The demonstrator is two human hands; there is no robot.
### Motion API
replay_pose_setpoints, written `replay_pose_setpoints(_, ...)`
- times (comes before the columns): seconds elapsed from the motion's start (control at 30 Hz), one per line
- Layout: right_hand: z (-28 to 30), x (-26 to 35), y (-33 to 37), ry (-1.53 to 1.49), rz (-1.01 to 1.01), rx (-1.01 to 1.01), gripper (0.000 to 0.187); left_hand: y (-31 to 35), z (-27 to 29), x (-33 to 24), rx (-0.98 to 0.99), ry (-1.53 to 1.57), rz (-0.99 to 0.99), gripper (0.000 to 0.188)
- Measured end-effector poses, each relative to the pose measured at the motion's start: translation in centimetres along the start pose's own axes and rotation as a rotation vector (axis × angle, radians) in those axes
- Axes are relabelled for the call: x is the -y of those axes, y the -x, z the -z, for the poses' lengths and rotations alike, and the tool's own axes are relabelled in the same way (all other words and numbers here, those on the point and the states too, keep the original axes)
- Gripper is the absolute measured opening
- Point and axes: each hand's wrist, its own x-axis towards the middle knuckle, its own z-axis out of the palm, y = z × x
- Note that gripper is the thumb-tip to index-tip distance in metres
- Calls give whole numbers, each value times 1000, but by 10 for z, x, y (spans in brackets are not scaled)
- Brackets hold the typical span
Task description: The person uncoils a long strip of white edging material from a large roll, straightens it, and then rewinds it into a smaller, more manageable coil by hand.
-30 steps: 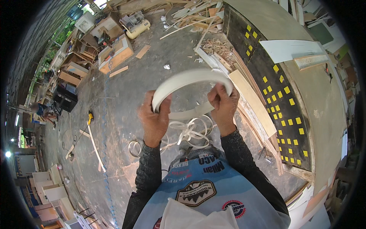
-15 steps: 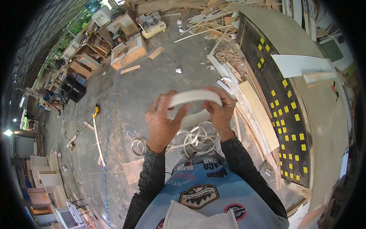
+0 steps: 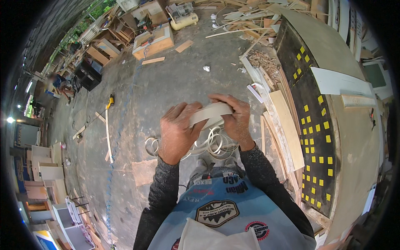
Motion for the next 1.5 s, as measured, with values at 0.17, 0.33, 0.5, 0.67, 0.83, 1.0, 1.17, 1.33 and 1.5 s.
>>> replay_pose_setpoints(0.17,-19,-22,24,-520,-442,-355,18,28,2,7,-146,17,343,18)
replay_pose_setpoints(0.33,-24,-18,31,41,-244,-169,24,29,6,22,3,-71,163,16)
replay_pose_setpoints(0.5,-24,-10,28,151,0,28,31,26,1,26,89,-14,45,12)
replay_pose_setpoints(0.67,-34,-11,33,-471,-582,-315,22,30,7,38,-96,1,267,15)
replay_pose_setpoints(0.83,-43,-2,32,216,-89,-269,16,30,16,46,60,-33,92,17)
replay_pose_setpoints(1.0,-50,-3,36,81,-32,-238,24,33,17,46,38,114,112,13)
replay_pose_setpoints(1.17,-58,-2,49,-172,-342,-365,24,39,25,54,-7,164,219,9)
replay_pose_setpoints(1.33,-64,17,59,347,-36,-157,19,53,27,53,252,62,-68,13)
replay_pose_setpoints(1.5,-78,24,69,-134,-412,-605,18,59,34,64,63,259,143,13)
